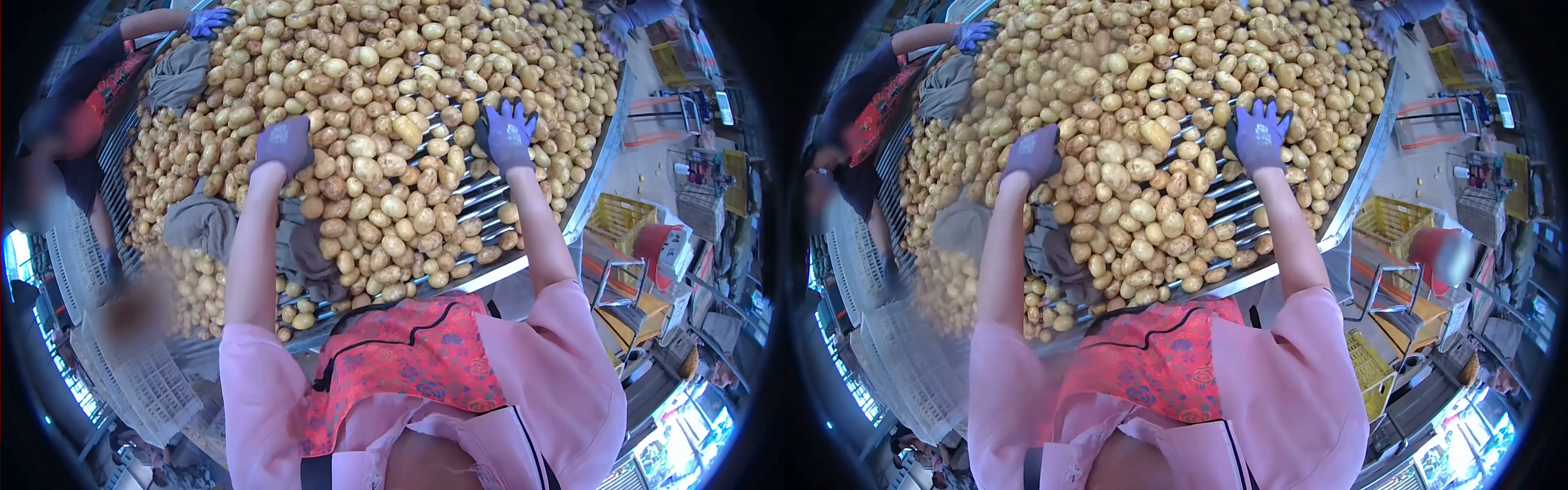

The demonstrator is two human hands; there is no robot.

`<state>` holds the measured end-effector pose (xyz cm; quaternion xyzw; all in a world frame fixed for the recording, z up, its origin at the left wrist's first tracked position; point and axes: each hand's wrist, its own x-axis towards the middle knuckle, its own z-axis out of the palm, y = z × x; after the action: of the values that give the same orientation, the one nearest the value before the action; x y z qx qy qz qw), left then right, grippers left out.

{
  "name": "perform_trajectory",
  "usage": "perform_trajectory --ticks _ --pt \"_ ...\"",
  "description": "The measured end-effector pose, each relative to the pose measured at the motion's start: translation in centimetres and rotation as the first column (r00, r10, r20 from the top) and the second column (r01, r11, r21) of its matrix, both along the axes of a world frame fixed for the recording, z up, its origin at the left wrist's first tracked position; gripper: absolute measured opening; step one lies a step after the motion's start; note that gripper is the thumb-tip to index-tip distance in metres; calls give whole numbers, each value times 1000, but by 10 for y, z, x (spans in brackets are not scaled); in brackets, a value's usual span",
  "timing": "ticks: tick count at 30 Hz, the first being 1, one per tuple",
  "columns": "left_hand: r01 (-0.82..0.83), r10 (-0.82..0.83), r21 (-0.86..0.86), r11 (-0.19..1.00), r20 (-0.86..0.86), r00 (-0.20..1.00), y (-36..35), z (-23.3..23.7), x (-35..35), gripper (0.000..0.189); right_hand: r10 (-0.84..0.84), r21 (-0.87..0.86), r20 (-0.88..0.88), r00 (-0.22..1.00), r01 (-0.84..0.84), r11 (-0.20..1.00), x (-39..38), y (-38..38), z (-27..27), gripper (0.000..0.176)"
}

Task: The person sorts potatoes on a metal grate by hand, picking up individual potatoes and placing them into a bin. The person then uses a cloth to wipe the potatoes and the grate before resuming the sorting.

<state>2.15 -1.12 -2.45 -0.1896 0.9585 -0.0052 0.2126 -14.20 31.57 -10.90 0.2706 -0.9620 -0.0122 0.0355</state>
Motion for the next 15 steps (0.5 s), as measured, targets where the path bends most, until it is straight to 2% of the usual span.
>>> perform_trajectory --ticks 2,3,4,5,6,7,9,10,11,12,13,14,15 --pt "16 -17 139 990 7 1000 15 12 17 25 64 -144 -20 998 -66 987 -2 -24 25 22" --pt "65 -51 199 978 -76 996 22 9 31 24 264 -184 14 964 -257 949 0 -32 31 16" --pt "118 -80 254 960 -157 984 27 5 42 22 337 -222 97 937 -310 925 15 -44 34 14" --pt "82 -29 367 927 -148 989 33 7 41 22 377 -172 203 904 -346 922 31 -48 25 15" --pt "79 -28 367 927 -143 989 40 10 42 22 261 -129 264 929 -234 964 43 -57 1 17" --pt "48 60 453 890 -222 973 48 14 41 24 218 -116 269 938 -193 974 49 -63 -17 18" --pt "-41 274 601 798 -302 913 57 15 38 33 180 -106 265 947 -157 982 43 -74 -21 19" --pt "-46 277 599 800 -301 912 62 16 35 33 143 -79 332 932 -124 989 38 -78 -23 22" --pt "-113 405 697 708 -269 874 67 18 30 36 103 -50 395 913 -90 995 35 -81 -17 24" --pt "-167 520 784 598 -221 825 71 20 26 39 119 -92 414 902 -89 992 31 -75 -9 25" --pt "-149 594 846 512 -223 773 75 12 25 38 159 -277 403 901 -46 960 32 -62 -2 24" --pt "-140 592 845 516 -233 772 83 12 23 38 199 -454 379 904 -6 891 37 -49 5 24" --pt "-113 679 909 401 -212 703 97 13 24 36 301 -750 202 932 -50 659 45 -45 10 27"
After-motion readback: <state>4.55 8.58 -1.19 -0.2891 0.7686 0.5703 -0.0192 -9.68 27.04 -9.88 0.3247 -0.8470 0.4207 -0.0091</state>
